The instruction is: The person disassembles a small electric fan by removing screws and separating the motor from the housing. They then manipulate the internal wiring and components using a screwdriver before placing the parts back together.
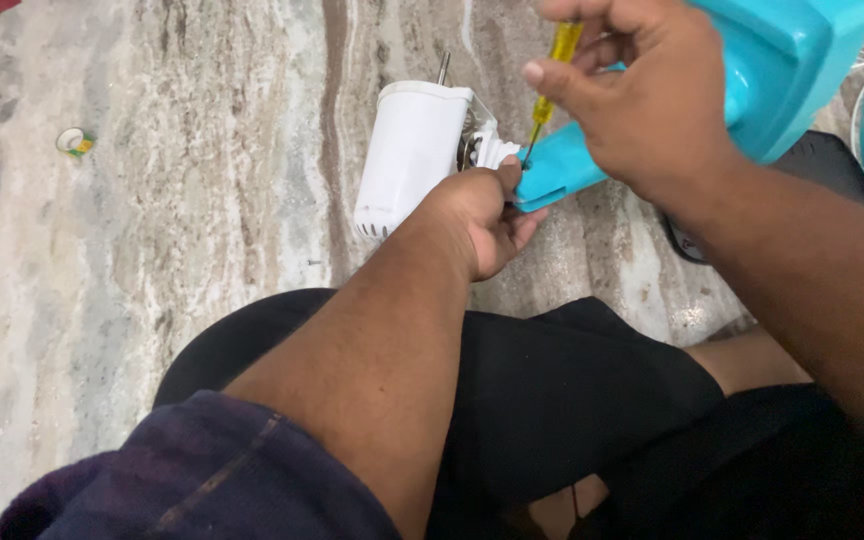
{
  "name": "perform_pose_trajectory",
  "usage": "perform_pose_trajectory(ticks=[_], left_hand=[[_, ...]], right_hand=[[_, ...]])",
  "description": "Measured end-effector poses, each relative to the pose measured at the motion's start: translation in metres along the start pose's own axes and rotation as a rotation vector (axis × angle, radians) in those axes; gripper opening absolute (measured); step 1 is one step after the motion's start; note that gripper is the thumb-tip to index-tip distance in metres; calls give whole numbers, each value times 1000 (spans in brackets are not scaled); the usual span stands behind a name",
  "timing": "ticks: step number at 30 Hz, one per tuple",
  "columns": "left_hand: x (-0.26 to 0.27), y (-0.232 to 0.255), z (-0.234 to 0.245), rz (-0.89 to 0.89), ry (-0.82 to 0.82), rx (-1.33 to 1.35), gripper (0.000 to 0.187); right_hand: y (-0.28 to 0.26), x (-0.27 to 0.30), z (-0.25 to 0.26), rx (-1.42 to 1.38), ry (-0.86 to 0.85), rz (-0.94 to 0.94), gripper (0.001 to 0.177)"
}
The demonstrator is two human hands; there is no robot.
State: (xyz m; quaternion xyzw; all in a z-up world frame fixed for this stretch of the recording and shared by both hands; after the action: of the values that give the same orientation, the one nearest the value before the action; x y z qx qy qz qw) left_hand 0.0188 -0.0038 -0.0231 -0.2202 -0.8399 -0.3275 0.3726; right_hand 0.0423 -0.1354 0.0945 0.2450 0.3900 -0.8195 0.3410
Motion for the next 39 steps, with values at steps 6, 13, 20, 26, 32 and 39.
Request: perform_pose_trajectory(ticks=[6,13,20,26,32,39], left_hand=[[2,3,-1,-10,29,-59,25],[0,7,0,-53,-8,-22,26],[-8,5,0,-40,-32,13,25],[-14,1,0,-42,-25,-57,24],[-12,2,-1,-33,-15,5,23],[-16,0,-1,-15,-28,-53,25]], right_hand=[[1,-2,3,-247,-93,-292,17],[12,5,5,-88,32,-63,16],[12,3,1,-189,-40,-236,19],[7,1,-4,-287,-29,-258,15],[13,8,-7,-275,-70,-309,8],[13,5,-10,-413,-75,-272,14]])
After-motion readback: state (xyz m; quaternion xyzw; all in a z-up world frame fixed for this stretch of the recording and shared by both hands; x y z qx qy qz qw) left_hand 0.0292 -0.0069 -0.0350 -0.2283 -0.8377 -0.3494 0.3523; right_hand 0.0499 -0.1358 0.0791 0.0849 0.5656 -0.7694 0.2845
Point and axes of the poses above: each hand's wrist, its own x-axis away from the middle knuckle, its own z-axis out of the back of the hand, y = z × x, the point moved 3 cm from there along -x, towards the middle knuckle, and after that the axes turned 7 degrees about x, right-handed, at the moved point
